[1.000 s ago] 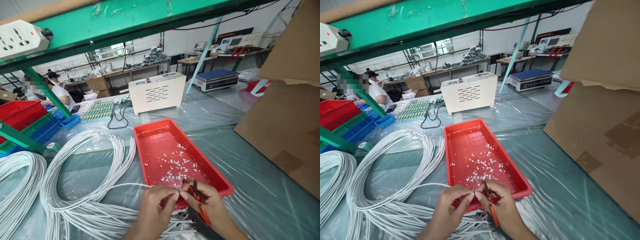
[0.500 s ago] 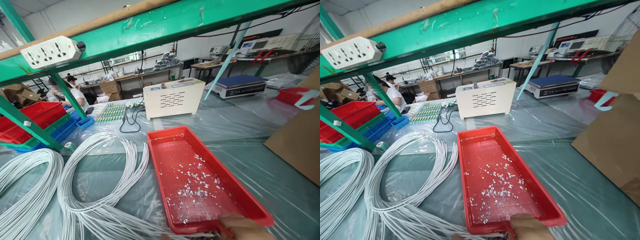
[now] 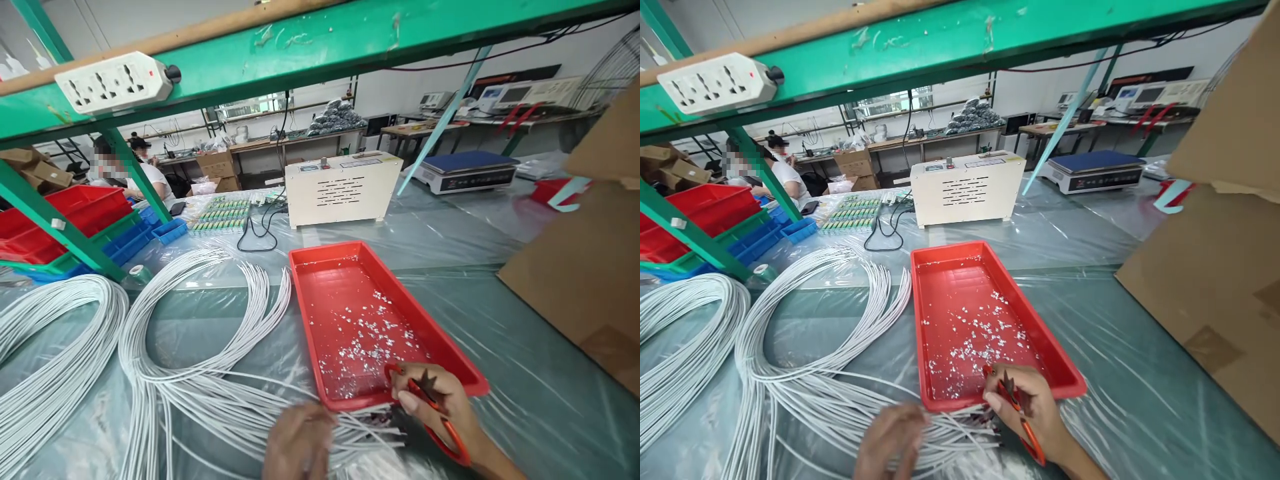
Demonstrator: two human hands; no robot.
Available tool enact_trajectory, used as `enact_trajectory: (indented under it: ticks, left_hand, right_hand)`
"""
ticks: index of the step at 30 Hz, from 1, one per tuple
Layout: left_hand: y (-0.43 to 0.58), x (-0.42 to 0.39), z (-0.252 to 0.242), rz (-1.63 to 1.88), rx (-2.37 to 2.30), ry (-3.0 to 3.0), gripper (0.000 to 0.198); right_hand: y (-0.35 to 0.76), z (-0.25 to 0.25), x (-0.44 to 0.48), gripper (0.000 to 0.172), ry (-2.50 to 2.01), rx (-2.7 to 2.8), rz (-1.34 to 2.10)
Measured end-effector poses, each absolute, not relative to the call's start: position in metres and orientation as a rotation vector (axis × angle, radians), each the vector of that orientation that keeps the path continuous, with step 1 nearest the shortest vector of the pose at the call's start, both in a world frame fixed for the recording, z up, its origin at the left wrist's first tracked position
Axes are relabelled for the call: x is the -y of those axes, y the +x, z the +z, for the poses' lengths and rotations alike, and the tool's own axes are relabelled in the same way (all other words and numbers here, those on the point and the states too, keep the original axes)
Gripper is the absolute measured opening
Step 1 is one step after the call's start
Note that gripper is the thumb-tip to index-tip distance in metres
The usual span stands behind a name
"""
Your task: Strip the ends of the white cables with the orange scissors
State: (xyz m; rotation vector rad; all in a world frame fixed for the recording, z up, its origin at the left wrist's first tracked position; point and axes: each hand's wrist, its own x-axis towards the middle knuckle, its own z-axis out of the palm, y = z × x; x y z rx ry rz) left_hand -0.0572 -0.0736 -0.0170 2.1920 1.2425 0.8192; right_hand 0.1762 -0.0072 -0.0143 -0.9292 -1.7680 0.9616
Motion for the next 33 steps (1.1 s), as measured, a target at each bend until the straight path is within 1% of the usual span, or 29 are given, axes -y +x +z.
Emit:
enact_trajectory:
  ticks: [1, 2, 4, 7, 9, 12, 16, 18, 20, 23, 25, 28, 31, 33]
  left_hand:
    - [-0.061, 0.068, -0.02, 0.865, -1.441, 2.223, 0.031]
    - [-0.063, 0.064, -0.023, 0.834, -1.595, 2.246, 0.034]
    - [-0.066, 0.058, -0.027, 0.68, -1.714, 2.34, 0.037]
    - [-0.065, 0.062, -0.032, 0.434, -1.583, 2.498, 0.036]
    - [-0.063, 0.07, -0.033, 0.342, -1.459, 2.547, 0.033]
    - [-0.061, 0.079, -0.029, 0.334, -1.388, 2.484, 0.031]
    - [-0.061, 0.072, -0.014, 0.487, -1.358, 2.249, 0.034]
    - [-0.062, 0.06, -0.003, 0.535, -1.366, 2.184, 0.031]
    - [-0.065, 0.045, 0.008, 0.499, -1.479, 2.19, 0.027]
    - [-0.069, 0.014, 0.016, 0.366, -1.796, 2.271, 0.027]
    - [-0.069, -0.011, 0.014, 0.336, -1.914, 2.287, 0.033]
    - [-0.066, -0.048, 0.0, 0.247, -2.084, 2.268, 0.05]
    - [-0.06, -0.077, -0.018, 0.17, -2.223, 2.211, 0.056]
    - [-0.058, -0.09, -0.026, 0.145, -2.271, 2.174, 0.058]
  right_hand:
    - [0.176, -0.016, 0.007, 0.024, -0.928, 1.757, 0.966]
    - [0.176, -0.018, 0.008, 0.024, -0.927, 1.747, 0.967]
    - [0.176, -0.021, 0.008, 0.026, -0.924, 1.729, 0.968]
    - [0.176, -0.023, 0.009, 0.024, -0.912, 1.71, 0.96]
    - [0.175, -0.022, 0.01, 0.022, -0.9, 1.71, 0.953]
    - [0.173, -0.021, 0.013, 0.019, -0.866, 1.721, 0.959]
    - [0.17, -0.022, 0.014, 0.022, -0.851, 1.717, 0.997]
    - [0.168, -0.022, 0.014, 0.024, -0.872, 1.702, 1.007]
    - [0.167, -0.023, 0.013, 0.026, -0.891, 1.684, 1.006]
    - [0.167, -0.022, 0.012, 0.03, -0.911, 1.669, 1.012]
    - [0.167, -0.021, 0.013, 0.03, -0.931, 1.661, 1.018]
    - [0.167, -0.022, 0.013, 0.03, -0.959, 1.641, 1.024]
    - [0.167, -0.02, 0.012, 0.029, -0.972, 1.658, 1.02]
    - [0.165, -0.016, 0.012, 0.026, -0.949, 1.734, 1.0]
